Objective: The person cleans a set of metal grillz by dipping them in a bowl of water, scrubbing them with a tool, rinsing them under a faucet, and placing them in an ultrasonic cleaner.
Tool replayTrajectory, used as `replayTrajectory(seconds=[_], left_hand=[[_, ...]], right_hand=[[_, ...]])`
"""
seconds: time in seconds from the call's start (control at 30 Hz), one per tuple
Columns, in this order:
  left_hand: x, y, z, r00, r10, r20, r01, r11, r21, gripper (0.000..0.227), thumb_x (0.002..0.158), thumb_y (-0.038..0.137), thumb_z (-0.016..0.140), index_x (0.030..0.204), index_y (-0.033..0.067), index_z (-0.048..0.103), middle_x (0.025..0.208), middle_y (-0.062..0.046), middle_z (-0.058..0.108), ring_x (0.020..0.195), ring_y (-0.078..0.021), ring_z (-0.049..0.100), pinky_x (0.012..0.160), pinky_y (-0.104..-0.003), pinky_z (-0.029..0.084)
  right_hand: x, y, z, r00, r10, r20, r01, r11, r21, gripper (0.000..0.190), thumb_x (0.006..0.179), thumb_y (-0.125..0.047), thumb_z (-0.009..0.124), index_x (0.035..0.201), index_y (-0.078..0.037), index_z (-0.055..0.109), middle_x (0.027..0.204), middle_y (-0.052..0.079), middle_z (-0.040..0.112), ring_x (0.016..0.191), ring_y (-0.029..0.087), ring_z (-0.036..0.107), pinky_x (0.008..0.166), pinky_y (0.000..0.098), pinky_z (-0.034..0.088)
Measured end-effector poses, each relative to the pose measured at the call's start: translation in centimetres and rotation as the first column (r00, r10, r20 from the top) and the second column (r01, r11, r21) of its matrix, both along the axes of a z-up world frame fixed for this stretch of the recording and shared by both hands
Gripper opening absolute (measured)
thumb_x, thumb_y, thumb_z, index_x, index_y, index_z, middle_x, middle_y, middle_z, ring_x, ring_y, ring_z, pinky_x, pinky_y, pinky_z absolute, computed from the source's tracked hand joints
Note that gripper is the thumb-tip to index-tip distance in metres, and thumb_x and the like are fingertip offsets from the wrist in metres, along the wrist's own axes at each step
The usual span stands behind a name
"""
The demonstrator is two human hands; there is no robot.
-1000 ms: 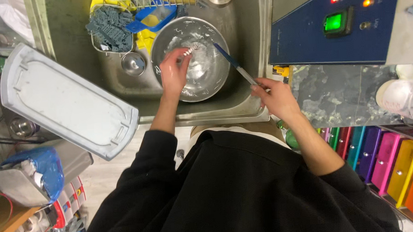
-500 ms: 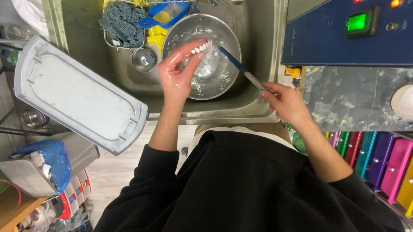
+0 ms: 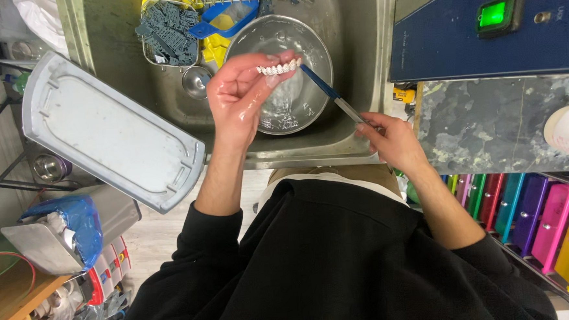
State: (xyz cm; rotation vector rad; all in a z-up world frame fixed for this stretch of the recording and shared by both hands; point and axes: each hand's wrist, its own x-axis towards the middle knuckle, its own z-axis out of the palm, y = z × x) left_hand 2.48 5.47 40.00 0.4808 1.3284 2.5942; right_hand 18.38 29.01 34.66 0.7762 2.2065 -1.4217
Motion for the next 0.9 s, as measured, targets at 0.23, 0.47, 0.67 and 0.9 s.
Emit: replayTrajectory(seconds=[0.23, 0.47, 0.67, 0.9], left_hand=[[0.0, -2.2, -0.3, 0.962, -0.242, 0.128, 0.217, 0.959, 0.182, 0.017, 0.103, -0.008, 0.062, 0.119, -0.0023, 0.064, 0.129, -0.028, 0.066, 0.123, -0.0446, 0.066, 0.111, -0.053, 0.058], [-1.6, -2.5, -4.4, 0.950, -0.258, 0.179, 0.224, 0.956, 0.189, 0.019, 0.104, -0.004, 0.063, 0.123, -0.0013, 0.064, 0.128, -0.031, 0.065, 0.111, -0.0353, 0.073, 0.104, -0.047, 0.063], [-4.9, -0.7, -13.8, 0.858, -0.239, 0.455, 0.189, 0.970, 0.155, 0.007, 0.101, 0.006, 0.066, 0.105, 0.0113, 0.069, 0.135, -0.025, 0.064, 0.127, -0.0415, 0.064, 0.108, -0.048, 0.056], [-7.3, 2.9, -28.7, 0.588, 0.221, 0.778, 0.245, 0.868, -0.432, 0.015, 0.095, 0.010, 0.066, 0.108, 0.0063, 0.061, 0.082, -0.010, 0.063, 0.073, -0.0251, 0.070, 0.066, -0.049, 0.069]], right_hand=[[-1.0, -1.1, 2.4, 0.983, 0.072, 0.170, -0.078, 0.996, 0.034, 0.044, 0.102, -0.030, 0.061, 0.141, -0.009, 0.064, 0.095, -0.003, 0.079, 0.056, 0.011, 0.056, 0.050, 0.0292, 0.054], [-0.9, -1.6, 2.0, 0.974, 0.056, 0.218, -0.066, 0.997, 0.040, 0.048, 0.102, -0.031, 0.060, 0.145, -0.010, 0.060, 0.106, -0.001, 0.080, 0.061, 0.012, 0.063, 0.053, 0.0297, 0.059], [-0.3, -1.0, 2.1, 0.974, 0.031, 0.223, -0.056, 0.993, 0.105, 0.045, 0.102, -0.037, 0.061, 0.141, -0.015, 0.066, 0.070, 0.005, 0.070, 0.044, 0.016, 0.053, 0.055, 0.0301, 0.051], [0.4, -0.7, 1.1, 0.995, -0.034, 0.093, 0.028, 0.997, 0.066, 0.040, 0.100, -0.024, 0.065, 0.136, -0.006, 0.067, 0.096, 0.005, 0.078, 0.055, 0.017, 0.062, 0.051, 0.0306, 0.056]])
